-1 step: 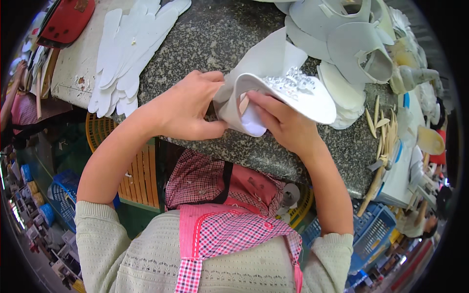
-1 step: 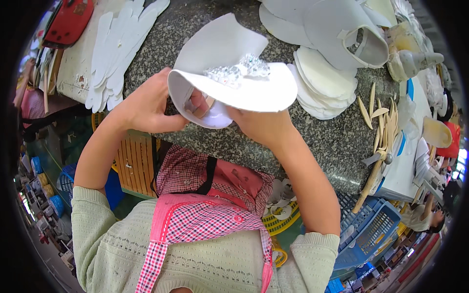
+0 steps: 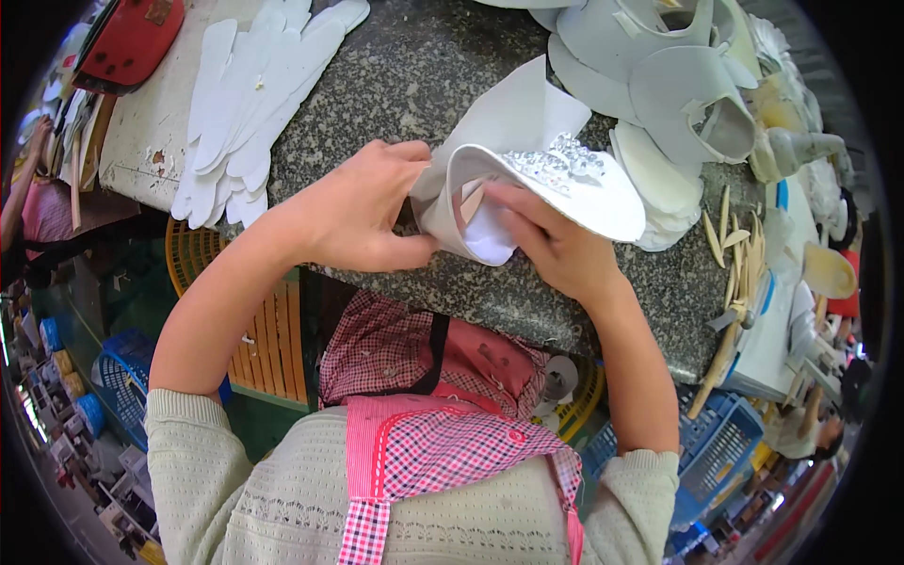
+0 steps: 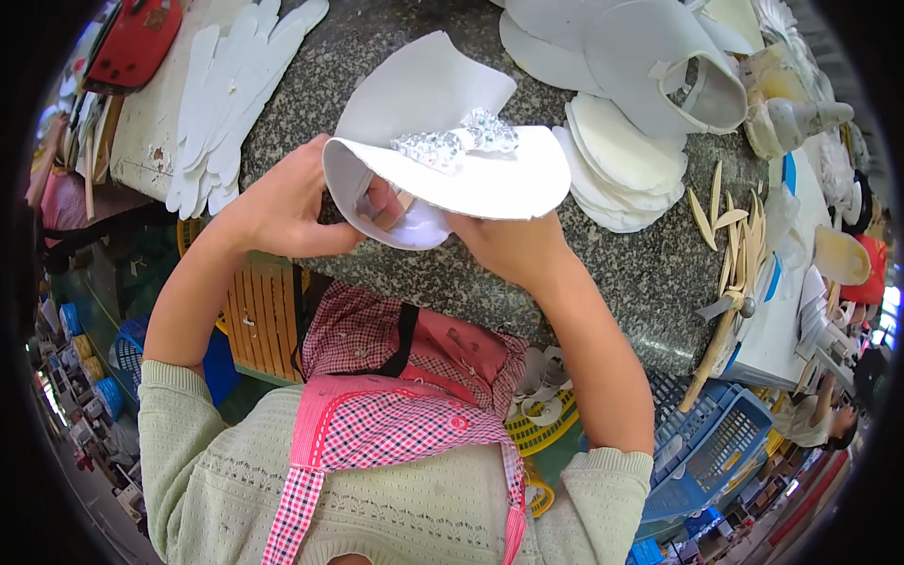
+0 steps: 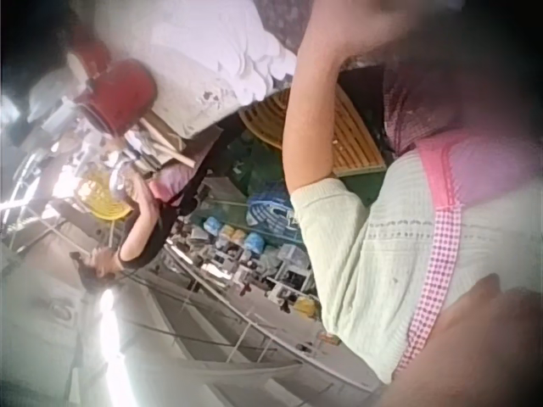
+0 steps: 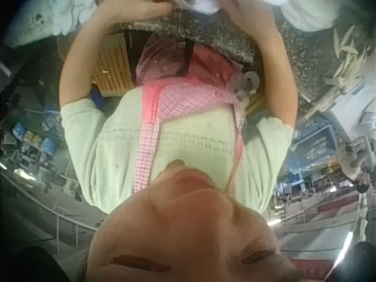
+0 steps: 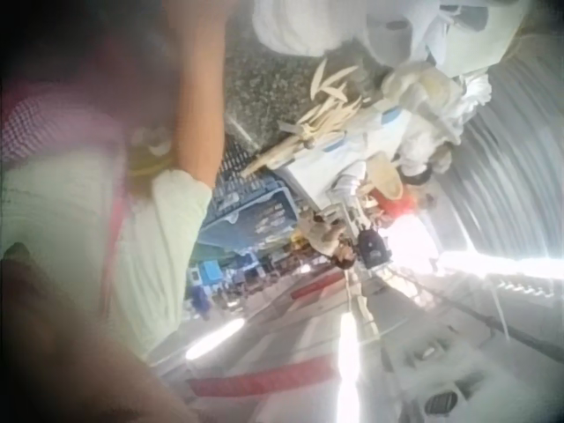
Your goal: The person takes heated stiffening pieces from a cooker and assembles shoe uppers by inserting and pressing the internal components and linings into shape by hand.
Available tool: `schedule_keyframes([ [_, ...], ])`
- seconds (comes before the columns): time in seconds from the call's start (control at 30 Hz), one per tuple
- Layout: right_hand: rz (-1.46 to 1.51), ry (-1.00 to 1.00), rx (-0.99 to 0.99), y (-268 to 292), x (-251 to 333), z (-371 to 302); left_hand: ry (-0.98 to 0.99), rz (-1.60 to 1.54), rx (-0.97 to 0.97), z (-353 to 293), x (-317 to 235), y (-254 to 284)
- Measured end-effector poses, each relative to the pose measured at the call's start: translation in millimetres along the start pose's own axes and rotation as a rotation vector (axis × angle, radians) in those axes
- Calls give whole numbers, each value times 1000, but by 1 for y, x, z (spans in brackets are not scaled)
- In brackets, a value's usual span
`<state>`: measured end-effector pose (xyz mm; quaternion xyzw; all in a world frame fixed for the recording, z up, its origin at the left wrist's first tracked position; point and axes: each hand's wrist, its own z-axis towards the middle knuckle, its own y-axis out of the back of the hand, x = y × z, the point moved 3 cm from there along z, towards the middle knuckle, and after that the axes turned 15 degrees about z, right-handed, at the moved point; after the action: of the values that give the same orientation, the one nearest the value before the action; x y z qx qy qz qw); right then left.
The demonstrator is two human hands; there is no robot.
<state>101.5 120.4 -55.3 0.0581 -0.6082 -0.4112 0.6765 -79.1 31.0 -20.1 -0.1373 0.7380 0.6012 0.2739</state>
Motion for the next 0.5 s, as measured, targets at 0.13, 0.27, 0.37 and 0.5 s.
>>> schedule_keyframes([
  [0.13,195,133,-46,9,16,-3,-109,27,-116,0,2,-4],
  [0.27,25,313,65,-12,27,2,-125,-60,-100,0,2,-1],
  [0.37,12,277,39,-13,22,7,-112,-104,-147,-5,9,11],
  [0.5,914,-52,-183,-2,41,-9,-252,-145,-370,-14,-7,26],
])
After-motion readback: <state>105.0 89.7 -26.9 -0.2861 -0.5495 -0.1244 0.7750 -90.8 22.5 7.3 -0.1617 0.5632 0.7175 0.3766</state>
